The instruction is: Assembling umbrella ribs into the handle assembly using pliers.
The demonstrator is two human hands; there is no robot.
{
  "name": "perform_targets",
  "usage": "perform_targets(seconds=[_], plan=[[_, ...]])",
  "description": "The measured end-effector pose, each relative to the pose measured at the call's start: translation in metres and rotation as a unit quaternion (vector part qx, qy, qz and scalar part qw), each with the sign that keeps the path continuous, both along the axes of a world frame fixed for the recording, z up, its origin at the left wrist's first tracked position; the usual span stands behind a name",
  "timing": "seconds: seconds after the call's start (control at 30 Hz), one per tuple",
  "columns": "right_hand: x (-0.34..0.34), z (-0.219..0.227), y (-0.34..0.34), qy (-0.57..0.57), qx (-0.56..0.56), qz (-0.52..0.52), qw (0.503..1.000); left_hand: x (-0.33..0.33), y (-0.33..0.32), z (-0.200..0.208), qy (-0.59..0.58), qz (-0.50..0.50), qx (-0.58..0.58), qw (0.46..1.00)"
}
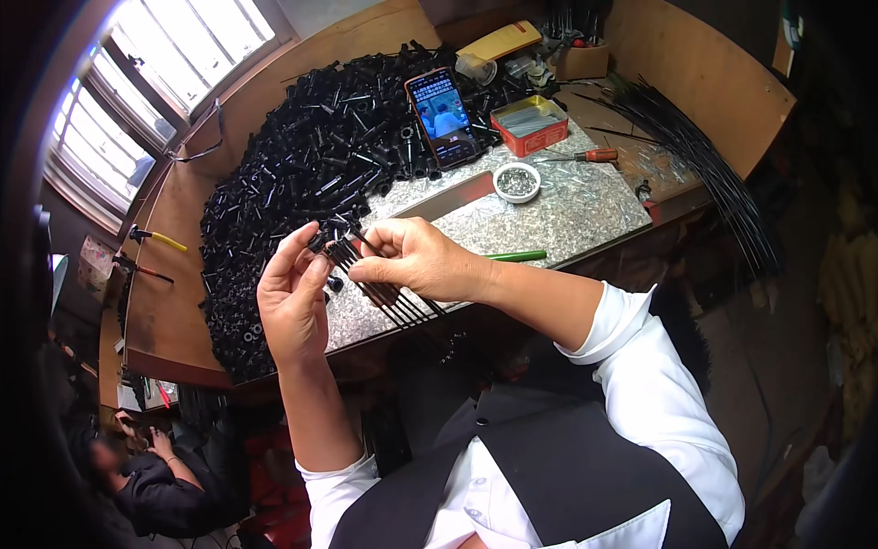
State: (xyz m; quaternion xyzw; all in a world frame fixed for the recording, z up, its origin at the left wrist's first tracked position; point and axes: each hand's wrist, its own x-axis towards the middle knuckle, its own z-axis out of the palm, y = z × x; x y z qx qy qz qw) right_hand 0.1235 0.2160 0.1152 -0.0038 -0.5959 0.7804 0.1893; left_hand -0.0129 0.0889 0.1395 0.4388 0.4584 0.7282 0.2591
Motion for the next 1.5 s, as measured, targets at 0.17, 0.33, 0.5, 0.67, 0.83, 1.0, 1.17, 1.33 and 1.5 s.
perform_targets(seconds=[0.17, 0.33, 0.5, 0.67, 0.83, 1.0, 1.17, 1.33, 1.5], plan=[[-0.0003, 0.0001, -0.001, -0.007, -0.015, -0.003, 1.0, 0.0046, 0.001, 0.0018, 0.028, 0.001, -0.003, 1.0], [0.0005, 0.0019, -0.0017, -0.004, 0.001, -0.009, 1.0, 0.0026, 0.0006, -0.0011, 0.012, 0.006, -0.005, 1.0], [0.0012, 0.0009, -0.0029, 0.011, 0.004, -0.017, 1.0, 0.0051, 0.0047, -0.001, -0.001, 0.011, 0.016, 1.0], [0.0008, 0.0, -0.0014, 0.008, 0.004, -0.007, 1.0, 0.0073, 0.0042, 0.0015, -0.037, -0.005, 0.014, 0.999], [0.0018, 0.0018, -0.0016, -0.003, 0.012, -0.012, 1.0, 0.0038, 0.0034, -0.0019, -0.109, -0.035, 0.02, 0.993], [0.0005, 0.0015, -0.0022, -0.008, 0.003, -0.008, 1.0, 0.0011, 0.0006, -0.0034, -0.135, -0.076, 0.027, 0.988], [-0.0006, 0.0023, -0.0026, -0.011, 0.014, -0.011, 1.0, 0.0023, 0.0, -0.0023, -0.129, -0.076, 0.026, 0.988], [-0.0006, 0.0023, -0.0024, -0.014, 0.011, -0.008, 1.0, 0.0029, -0.0012, -0.0011, -0.138, -0.096, 0.035, 0.985], [-0.0011, 0.0015, -0.003, -0.005, 0.005, 0.0, 1.0, 0.008, -0.0028, 0.0031, -0.116, -0.093, 0.037, 0.988]])
